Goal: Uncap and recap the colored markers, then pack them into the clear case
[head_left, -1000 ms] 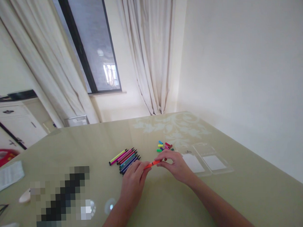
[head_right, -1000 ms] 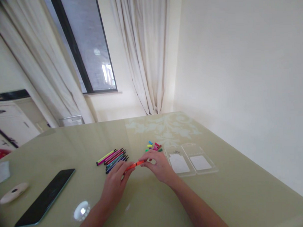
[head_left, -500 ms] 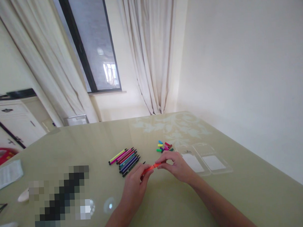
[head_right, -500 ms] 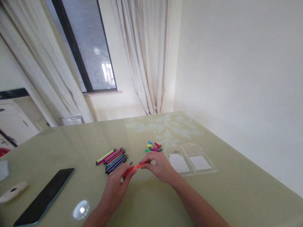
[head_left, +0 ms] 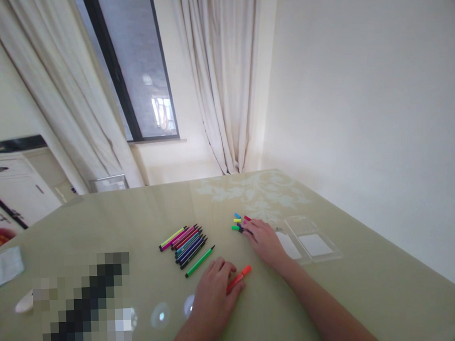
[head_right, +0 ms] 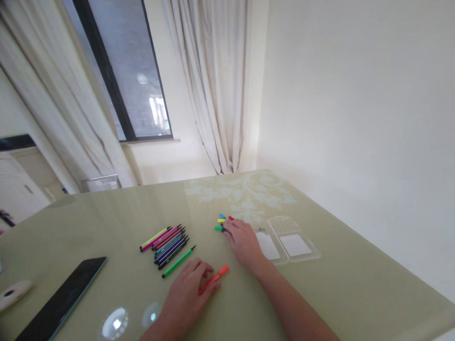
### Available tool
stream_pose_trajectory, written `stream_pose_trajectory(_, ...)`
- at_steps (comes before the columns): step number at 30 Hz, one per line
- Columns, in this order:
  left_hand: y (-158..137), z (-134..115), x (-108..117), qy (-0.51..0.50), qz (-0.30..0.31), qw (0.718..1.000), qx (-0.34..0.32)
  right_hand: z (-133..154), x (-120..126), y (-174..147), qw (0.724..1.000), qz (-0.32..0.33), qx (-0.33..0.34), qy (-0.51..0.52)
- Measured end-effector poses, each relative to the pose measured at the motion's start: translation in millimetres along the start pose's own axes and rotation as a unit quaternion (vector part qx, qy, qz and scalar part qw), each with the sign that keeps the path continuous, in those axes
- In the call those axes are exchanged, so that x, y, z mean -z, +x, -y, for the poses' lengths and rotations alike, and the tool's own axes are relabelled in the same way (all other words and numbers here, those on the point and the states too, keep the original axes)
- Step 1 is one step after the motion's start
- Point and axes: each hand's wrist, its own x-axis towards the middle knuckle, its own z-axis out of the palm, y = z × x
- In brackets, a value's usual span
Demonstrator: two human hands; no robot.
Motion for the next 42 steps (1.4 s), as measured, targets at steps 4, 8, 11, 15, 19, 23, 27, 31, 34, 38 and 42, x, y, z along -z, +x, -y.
stream_pose_trajectory(4, 10, 15, 15, 0.024, -0.029, 0.999, 0.029, 9, -11, 1, 0.990, 0.026, 0.024, -0.134)
stream_pose_trajectory(8, 16, 38, 31, 0.121, -0.090, 0.986, 0.065, 15, -19, 4, 0.983, 0.032, 0.028, -0.176)
stream_pose_trajectory(11, 16, 49, 33, 0.149, -0.080, 0.982, 0.079, 16, -20, 5, 0.988, 0.038, 0.036, -0.143)
stream_pose_trajectory(15, 18, 49, 30, 0.111, -0.082, 0.988, 0.075, 17, -13, 2, 0.999, 0.029, 0.035, -0.001)
stream_pose_trajectory(19, 22, 41, 31, -0.022, -0.103, 0.992, 0.067, 20, 0, -3, 0.974, 0.033, 0.022, 0.225)
stream_pose_trajectory(23, 22, 30, 37, -0.136, -0.115, 0.983, 0.042, 26, 10, -4, 0.950, -0.006, 0.005, 0.311)
stream_pose_trajectory(27, 20, 25, 40, -0.169, -0.118, 0.978, 0.010, 32, 15, -4, 0.948, -0.020, 0.015, 0.317)
stream_pose_trajectory(31, 19, 24, 40, -0.178, -0.109, 0.978, 0.012, 35, 16, -5, 0.948, -0.017, 0.026, 0.318)
stream_pose_trajectory(34, 19, 25, 39, -0.178, -0.112, 0.978, 0.011, 35, 17, -4, 0.948, -0.020, 0.040, 0.316)
stream_pose_trajectory(38, 19, 25, 40, -0.162, -0.119, 0.980, 0.007, 38, 20, -4, 0.947, -0.022, 0.060, 0.314)
stream_pose_trajectory(42, 18, 26, 40, -0.136, -0.131, 0.982, -0.015, 44, 22, -5, 0.948, -0.002, 0.085, 0.308)
